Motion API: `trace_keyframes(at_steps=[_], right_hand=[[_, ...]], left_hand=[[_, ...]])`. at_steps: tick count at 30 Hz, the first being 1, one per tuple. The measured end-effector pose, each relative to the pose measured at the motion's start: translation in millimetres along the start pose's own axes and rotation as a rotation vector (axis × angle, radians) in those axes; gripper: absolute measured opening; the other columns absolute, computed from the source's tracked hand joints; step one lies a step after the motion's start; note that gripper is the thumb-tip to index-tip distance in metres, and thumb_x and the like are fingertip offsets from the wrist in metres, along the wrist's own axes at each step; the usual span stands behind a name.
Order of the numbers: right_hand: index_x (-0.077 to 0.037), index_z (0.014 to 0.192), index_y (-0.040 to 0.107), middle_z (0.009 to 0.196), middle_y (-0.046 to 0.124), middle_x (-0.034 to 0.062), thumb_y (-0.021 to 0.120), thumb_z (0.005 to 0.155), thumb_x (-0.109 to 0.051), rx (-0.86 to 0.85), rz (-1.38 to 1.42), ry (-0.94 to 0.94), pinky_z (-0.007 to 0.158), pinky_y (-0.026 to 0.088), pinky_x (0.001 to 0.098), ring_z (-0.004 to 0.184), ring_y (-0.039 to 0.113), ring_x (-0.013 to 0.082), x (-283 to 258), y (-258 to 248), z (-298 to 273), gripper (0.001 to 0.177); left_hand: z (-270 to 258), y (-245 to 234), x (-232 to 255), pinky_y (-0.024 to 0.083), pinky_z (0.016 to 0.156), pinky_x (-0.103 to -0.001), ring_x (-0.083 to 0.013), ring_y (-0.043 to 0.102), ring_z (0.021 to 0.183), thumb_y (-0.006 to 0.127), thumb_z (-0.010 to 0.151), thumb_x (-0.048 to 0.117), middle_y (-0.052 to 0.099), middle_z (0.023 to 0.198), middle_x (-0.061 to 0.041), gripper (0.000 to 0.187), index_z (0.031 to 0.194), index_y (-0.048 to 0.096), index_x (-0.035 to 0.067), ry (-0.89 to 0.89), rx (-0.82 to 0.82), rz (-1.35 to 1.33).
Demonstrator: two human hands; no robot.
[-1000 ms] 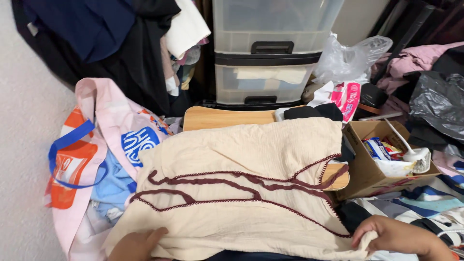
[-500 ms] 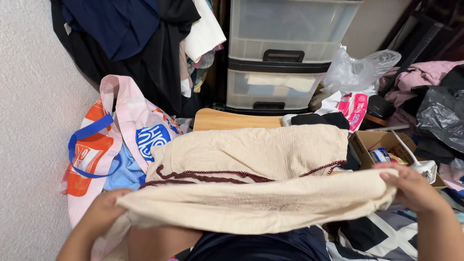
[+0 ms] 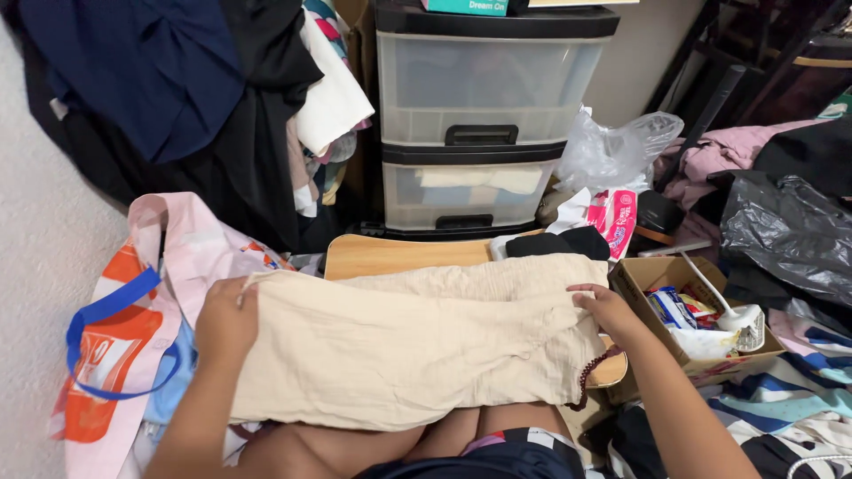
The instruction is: The person folds a white t-shirt and a black pair of shorts on a wooden lap desk, then folds a beige pair of pants. The folded items are stacked on the desk.
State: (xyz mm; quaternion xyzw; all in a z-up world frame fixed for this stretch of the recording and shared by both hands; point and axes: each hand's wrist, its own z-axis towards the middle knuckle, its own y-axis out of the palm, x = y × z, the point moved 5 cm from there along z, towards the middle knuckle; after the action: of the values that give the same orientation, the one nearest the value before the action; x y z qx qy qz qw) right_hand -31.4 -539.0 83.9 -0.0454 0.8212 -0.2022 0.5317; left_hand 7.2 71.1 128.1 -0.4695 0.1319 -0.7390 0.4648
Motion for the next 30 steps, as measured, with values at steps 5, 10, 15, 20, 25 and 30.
trace_keyframes(at_steps=[5,10,15,20,25,30], right_hand=[[-0.024,0.124,0.047,0.103,0.057,-0.0038,0.072,0.064,-0.018,-0.279,-0.082,-0.461,0.058,0.048,0.0242,0.072,0.056,0.0058,-33.9,8.9,-36.6,0.065],[-0.015,0.112,0.066,0.078,0.063,0.0153,0.071,0.067,-0.021,-0.088,-0.427,-0.045,0.039,0.047,0.029,0.054,0.056,0.0156,-17.0,3.6,-27.2,0.046],[-0.003,0.109,0.061,0.08,0.063,0.0145,0.059,0.081,-0.042,0.102,-0.17,0.212,0.043,0.049,0.0421,0.061,0.061,0.0228,-9.7,-8.6,-16.8,0.048],[0.002,0.112,0.058,0.094,0.064,0.0166,0.054,0.085,-0.041,-0.037,0.391,0.119,0.059,0.048,0.0398,0.073,0.06,0.0238,11.1,-6.6,12.2,0.051],[-0.001,0.117,0.052,0.112,0.06,0.0175,0.047,0.088,-0.035,-0.048,0.542,0.135,0.075,0.049,0.0399,0.093,0.061,0.0269,4.7,-1.3,12.4,0.045],[0.001,0.117,0.051,0.115,0.059,0.0148,0.048,0.091,-0.034,0.021,0.562,0.074,0.083,0.046,0.0387,0.099,0.058,0.0252,-11.7,1.8,15.4,0.044]], left_hand=[[69.1,25.8,-3.2,0.047,0.077,-0.038,-0.0304,0.064,0.083,0.054,0.084,0.028,0.068,0.088,-0.015,0.03,0.102,0.065,0.006,-0.028,-0.62,-0.001],[173.7,57.8,46.4,0.049,0.079,-0.038,-0.0314,0.065,0.085,0.052,0.093,0.028,0.066,0.097,-0.016,0.031,0.098,0.064,0.001,0.293,-0.798,0.536],[210.7,61.4,137.1,0.036,0.103,-0.036,-0.0317,0.045,0.124,0.059,0.088,0.008,0.045,0.135,-0.02,0.051,0.136,0.04,0.004,0.331,-0.02,-0.526],[136.3,122.7,147.0,0.02,0.103,-0.038,-0.0406,0.022,0.13,0.072,0.077,0.021,0.021,0.14,-0.032,0.081,0.139,0.025,0.001,0.405,-0.156,-0.292],[17.0,112.2,72.8,0.043,0.092,-0.033,-0.0256,0.056,0.11,0.072,0.068,0.04,0.059,0.118,-0.013,0.058,0.115,0.059,0.01,0.206,-0.776,-0.149],[-87.6,43.3,28.8,0.036,0.091,-0.04,-0.0248,0.049,0.109,0.076,0.056,0.039,0.055,0.122,-0.007,0.06,0.11,0.063,0.017,0.387,-0.656,0.111]])
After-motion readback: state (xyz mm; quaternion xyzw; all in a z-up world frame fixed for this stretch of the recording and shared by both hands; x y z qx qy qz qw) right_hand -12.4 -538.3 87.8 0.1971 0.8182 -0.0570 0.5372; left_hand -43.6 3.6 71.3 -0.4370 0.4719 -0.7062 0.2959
